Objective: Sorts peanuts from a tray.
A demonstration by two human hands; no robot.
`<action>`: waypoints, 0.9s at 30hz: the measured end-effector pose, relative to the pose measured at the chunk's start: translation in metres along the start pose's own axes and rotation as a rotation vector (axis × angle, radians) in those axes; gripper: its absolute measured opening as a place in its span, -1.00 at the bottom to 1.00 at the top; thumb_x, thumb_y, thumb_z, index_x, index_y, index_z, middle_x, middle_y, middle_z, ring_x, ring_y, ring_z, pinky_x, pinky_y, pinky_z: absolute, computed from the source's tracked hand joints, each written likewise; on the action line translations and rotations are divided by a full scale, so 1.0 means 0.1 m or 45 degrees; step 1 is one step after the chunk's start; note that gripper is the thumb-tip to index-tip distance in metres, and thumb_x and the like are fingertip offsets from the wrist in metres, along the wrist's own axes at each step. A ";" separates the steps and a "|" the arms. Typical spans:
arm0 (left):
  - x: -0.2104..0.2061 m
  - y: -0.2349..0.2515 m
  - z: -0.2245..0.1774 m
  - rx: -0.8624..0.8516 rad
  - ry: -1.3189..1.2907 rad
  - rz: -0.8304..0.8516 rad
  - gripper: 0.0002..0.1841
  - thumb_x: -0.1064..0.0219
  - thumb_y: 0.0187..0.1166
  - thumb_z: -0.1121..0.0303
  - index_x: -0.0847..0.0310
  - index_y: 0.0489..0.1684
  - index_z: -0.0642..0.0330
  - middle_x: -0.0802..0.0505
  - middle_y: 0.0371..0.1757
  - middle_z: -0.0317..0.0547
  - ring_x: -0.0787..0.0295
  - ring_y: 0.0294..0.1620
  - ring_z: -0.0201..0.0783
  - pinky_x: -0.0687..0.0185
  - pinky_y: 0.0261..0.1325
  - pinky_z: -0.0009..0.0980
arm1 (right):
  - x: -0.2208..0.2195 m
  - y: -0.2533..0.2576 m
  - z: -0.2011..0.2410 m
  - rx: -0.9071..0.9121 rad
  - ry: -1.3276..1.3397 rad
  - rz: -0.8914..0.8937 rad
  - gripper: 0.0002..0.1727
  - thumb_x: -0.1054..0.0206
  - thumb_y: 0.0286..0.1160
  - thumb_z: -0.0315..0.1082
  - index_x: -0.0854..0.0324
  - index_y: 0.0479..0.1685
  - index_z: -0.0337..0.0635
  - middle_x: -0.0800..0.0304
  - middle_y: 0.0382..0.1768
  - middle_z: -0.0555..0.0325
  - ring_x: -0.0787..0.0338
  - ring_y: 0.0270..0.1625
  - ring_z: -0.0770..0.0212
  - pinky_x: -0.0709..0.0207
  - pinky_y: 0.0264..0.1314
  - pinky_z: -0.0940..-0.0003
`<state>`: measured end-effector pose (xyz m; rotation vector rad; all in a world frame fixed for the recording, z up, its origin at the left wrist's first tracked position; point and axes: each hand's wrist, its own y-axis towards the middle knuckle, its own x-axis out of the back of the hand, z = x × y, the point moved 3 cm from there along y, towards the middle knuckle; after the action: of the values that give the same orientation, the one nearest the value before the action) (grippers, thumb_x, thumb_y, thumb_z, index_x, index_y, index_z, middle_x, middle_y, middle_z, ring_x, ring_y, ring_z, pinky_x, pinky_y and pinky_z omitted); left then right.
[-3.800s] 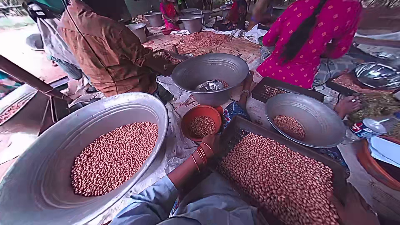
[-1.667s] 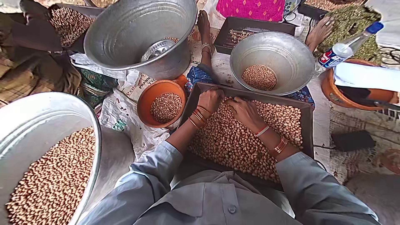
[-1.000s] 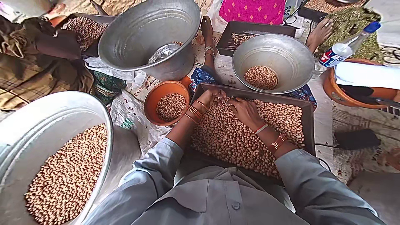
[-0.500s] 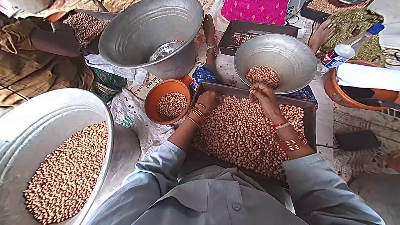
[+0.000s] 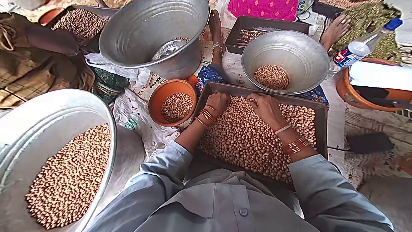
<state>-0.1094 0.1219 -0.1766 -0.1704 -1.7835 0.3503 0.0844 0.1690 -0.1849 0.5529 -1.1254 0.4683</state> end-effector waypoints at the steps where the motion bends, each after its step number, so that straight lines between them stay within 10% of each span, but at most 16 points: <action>1: -0.01 0.00 0.00 -0.009 0.005 -0.005 -0.72 -0.23 0.70 0.33 -0.80 0.20 0.12 -0.87 0.12 0.28 -0.80 0.23 0.35 -0.60 0.22 0.36 | -0.05 0.01 0.00 0.018 -0.030 0.015 -0.78 -0.30 0.63 -0.34 -0.81 0.10 -0.06 -0.88 -0.16 -0.19 -0.88 -0.15 -0.28 -0.62 -0.24 -0.24; 6: 0.14 0.04 0.27 -0.094 -0.560 -0.328 -0.81 -0.36 0.64 0.34 -0.85 -0.03 0.22 -0.92 -0.15 0.09 -0.86 -0.03 0.04 -0.69 0.17 0.12 | -0.15 0.00 -0.02 0.051 -0.058 0.035 -0.79 -0.27 0.64 -0.32 -0.79 0.06 -0.09 -0.86 -0.19 -0.17 -0.87 -0.15 -0.25 -0.60 -0.23 -0.22; 9: 0.15 0.09 0.48 -0.110 -1.391 -0.471 -0.81 -0.03 0.66 0.47 -0.59 -0.22 0.22 -0.61 -0.58 -0.33 -0.47 -0.68 -0.50 -0.37 -0.60 -0.58 | -0.18 -0.02 -0.04 0.064 -0.027 -0.036 -0.81 -0.30 0.52 -0.24 -0.79 -0.10 -0.08 -0.85 -0.33 -0.09 -0.86 -0.26 -0.20 -0.54 -0.35 -0.18; 13: 0.27 0.00 0.50 -0.079 -1.518 -0.311 -0.74 0.06 0.74 0.46 -0.61 -0.12 0.23 -0.70 -0.51 -0.33 -0.48 -0.69 -0.54 -0.33 -0.66 -0.64 | -0.06 0.04 -0.09 -0.052 0.323 0.092 -0.79 -0.34 0.57 -0.23 -0.79 0.00 -0.08 -0.83 -0.34 -0.07 -0.81 -0.27 -0.13 -0.55 -0.23 -0.23; 15: 0.33 -0.06 0.47 -0.057 -1.039 -0.279 -0.83 -0.21 0.75 0.42 -0.74 -0.04 0.24 -0.74 -0.41 -0.24 -0.55 -0.54 -0.44 -0.48 -0.46 -0.48 | 0.02 0.06 -0.16 -0.044 0.653 0.054 -0.80 -0.25 0.66 -0.29 -0.76 -0.01 -0.14 -0.71 -0.42 0.11 -0.63 -0.39 0.18 -0.47 -0.24 0.07; 18: 0.32 -0.10 0.41 0.089 -0.332 -0.198 -0.77 -0.38 0.64 0.29 -0.85 0.05 0.19 -0.90 0.03 0.22 -0.82 0.14 0.25 -0.59 0.25 0.34 | 0.11 0.05 -0.24 -0.134 1.229 -0.026 -0.79 -0.08 0.69 -0.39 -0.65 -0.05 -0.16 -0.50 -0.53 0.35 -0.40 -0.59 0.52 -0.28 -0.52 0.58; 20: 0.20 -0.10 0.39 0.203 -0.073 -0.157 -0.75 -0.33 0.65 0.28 -0.84 0.09 0.17 -0.87 0.12 0.30 -0.78 0.24 0.37 -0.57 0.25 0.44 | 0.15 0.04 -0.28 -0.213 1.511 -0.047 -0.79 0.05 0.64 -0.43 -0.52 -0.06 -0.09 -0.54 -0.46 0.40 -0.46 -0.61 0.57 -0.35 -0.59 0.70; 24: 0.10 -0.12 0.24 0.297 0.102 -0.112 -0.72 -0.27 0.68 0.27 -0.81 0.03 0.28 -0.86 0.11 0.34 -0.79 0.21 0.39 -0.61 0.16 0.40 | 0.18 -0.01 -0.24 -0.254 1.209 -0.045 -0.85 -0.12 0.63 -0.46 -0.60 -0.05 -0.18 -0.43 -0.57 0.33 -0.30 -0.65 0.50 -0.15 -0.60 0.56; 27: 0.05 -0.12 0.21 0.305 0.106 -0.100 -0.71 -0.26 0.69 0.27 -0.79 0.00 0.33 -0.86 0.10 0.36 -0.79 0.21 0.40 -0.61 0.17 0.39 | 0.16 -0.05 -0.08 -0.107 0.601 0.077 -0.83 -0.37 0.65 -0.26 -0.79 -0.10 -0.16 -0.68 -0.51 0.12 -0.61 -0.45 0.17 -0.46 -0.29 0.10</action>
<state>-0.1302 0.1095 -0.1724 0.0542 -1.6462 0.4898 0.0989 0.1709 -0.1735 0.3117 -0.7062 0.5663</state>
